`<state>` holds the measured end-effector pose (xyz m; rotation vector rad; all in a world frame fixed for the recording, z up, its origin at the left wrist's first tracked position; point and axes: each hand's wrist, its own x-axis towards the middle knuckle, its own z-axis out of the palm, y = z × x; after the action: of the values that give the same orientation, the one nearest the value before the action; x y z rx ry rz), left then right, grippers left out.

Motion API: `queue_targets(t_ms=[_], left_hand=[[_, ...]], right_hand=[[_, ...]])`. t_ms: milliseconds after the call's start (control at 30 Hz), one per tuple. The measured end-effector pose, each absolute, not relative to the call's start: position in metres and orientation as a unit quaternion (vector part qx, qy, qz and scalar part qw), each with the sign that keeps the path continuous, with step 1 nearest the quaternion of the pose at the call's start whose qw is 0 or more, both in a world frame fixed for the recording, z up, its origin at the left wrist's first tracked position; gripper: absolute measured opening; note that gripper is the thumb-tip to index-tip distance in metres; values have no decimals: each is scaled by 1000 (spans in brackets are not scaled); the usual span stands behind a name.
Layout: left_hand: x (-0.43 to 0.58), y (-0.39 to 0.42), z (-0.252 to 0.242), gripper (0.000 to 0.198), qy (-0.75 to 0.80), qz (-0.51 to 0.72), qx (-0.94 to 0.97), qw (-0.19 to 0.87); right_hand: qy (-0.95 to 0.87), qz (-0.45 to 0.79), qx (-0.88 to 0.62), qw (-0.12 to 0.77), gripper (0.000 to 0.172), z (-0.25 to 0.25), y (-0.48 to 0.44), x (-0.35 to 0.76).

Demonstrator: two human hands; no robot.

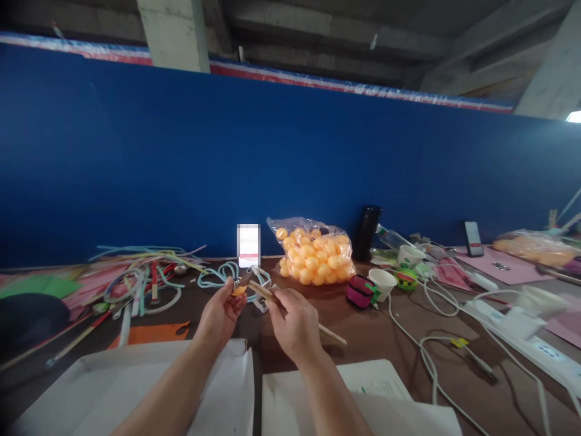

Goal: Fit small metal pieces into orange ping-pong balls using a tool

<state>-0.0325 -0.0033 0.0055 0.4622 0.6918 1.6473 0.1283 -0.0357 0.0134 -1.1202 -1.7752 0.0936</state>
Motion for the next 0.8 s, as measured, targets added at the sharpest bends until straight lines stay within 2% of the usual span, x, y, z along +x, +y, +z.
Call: queue_targets(t_ms=[700, 800], left_hand=[[-31, -4, 5, 19, 307, 712, 202, 599], [-32, -4, 3, 19, 297, 714, 209, 598]], right_hand=[[-734, 30, -460, 498, 19, 13, -36, 129], [-718, 37, -449, 530, 19, 13, -35, 129]])
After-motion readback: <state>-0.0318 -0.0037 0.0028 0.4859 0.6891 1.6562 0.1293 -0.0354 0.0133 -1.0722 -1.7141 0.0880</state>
